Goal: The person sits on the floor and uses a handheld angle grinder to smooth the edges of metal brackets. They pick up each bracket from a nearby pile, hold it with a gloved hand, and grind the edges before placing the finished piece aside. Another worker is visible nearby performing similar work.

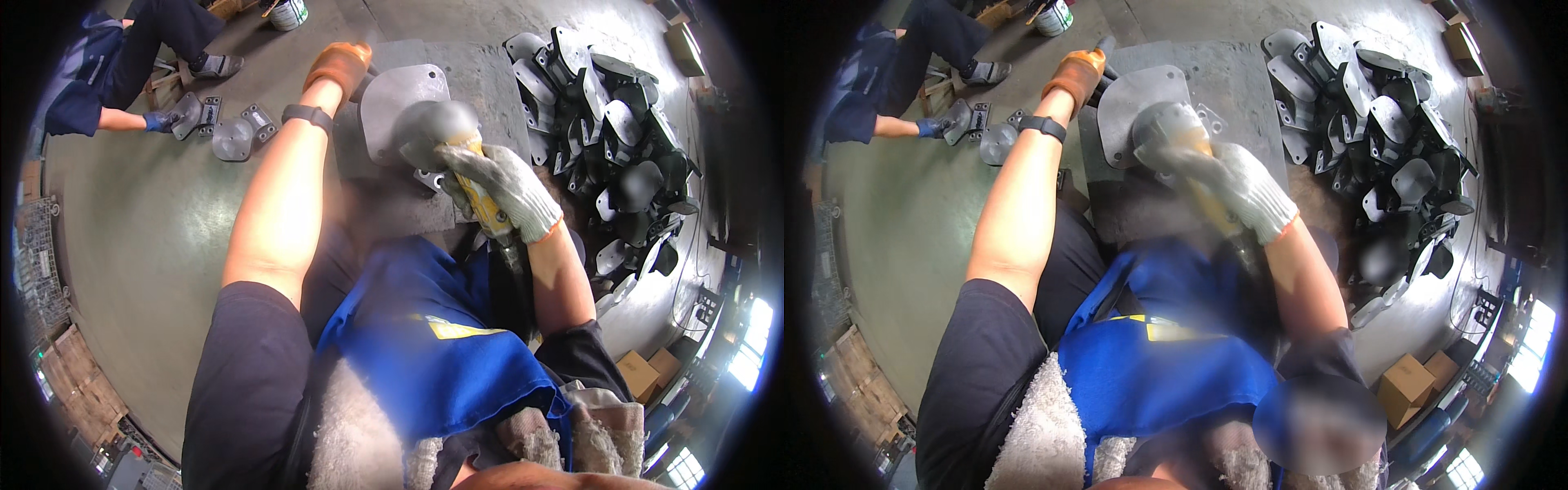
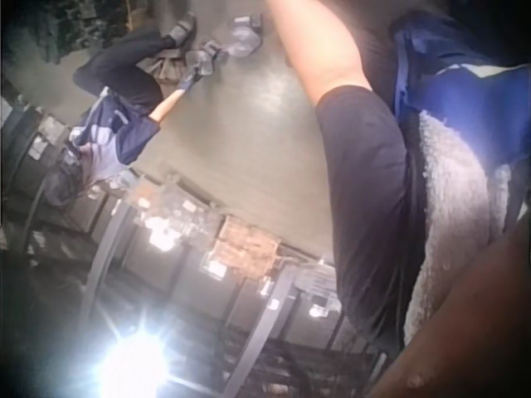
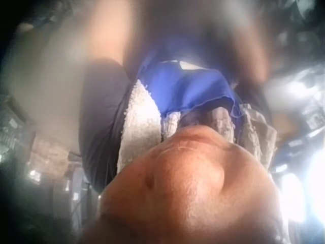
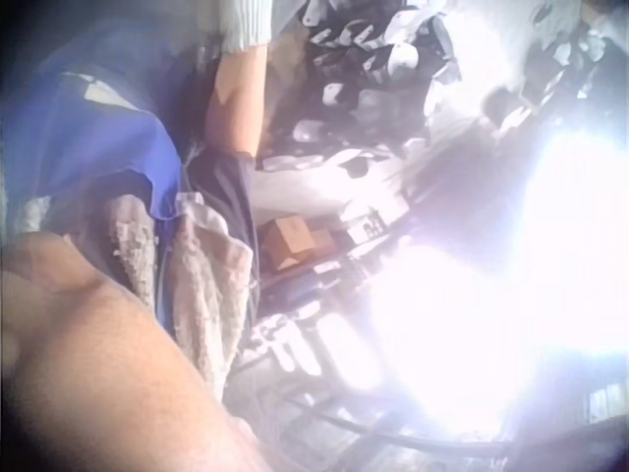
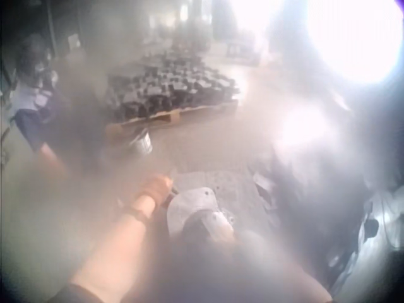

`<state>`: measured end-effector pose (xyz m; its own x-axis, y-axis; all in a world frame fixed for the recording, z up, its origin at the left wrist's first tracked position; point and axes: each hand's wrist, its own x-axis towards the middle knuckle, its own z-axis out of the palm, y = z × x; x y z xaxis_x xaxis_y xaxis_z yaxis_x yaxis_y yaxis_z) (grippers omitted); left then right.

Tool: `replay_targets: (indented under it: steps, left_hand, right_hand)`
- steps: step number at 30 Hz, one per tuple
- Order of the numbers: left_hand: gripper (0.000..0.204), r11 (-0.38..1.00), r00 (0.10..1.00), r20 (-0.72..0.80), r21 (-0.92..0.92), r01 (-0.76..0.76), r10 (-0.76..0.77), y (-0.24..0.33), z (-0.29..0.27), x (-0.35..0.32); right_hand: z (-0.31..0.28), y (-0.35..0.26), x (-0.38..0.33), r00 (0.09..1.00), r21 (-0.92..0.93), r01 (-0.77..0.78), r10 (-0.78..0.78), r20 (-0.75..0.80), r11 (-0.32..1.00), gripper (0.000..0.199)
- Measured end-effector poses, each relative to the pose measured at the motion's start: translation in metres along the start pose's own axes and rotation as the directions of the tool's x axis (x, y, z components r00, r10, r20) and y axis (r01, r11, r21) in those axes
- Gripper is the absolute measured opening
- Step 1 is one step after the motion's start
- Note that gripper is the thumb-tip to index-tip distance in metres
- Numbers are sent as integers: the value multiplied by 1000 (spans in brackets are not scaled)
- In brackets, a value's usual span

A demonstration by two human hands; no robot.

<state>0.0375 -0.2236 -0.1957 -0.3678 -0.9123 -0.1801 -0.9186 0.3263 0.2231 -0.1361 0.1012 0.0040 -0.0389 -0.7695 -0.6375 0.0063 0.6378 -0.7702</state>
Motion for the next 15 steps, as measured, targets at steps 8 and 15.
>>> replay_targets:
  steps: [8,15]
  left_hand:
    - [70,956,980,125,-232,179,-153,36,-22,-21]
    - [76,975,985,79,-151,165,-155,31,-20,-14]
  right_hand:
    - [-4,4,8,996,-11,74,-73,44,997,44]
    - [-4,4,6,999,-79,46,-45,11,996,44]
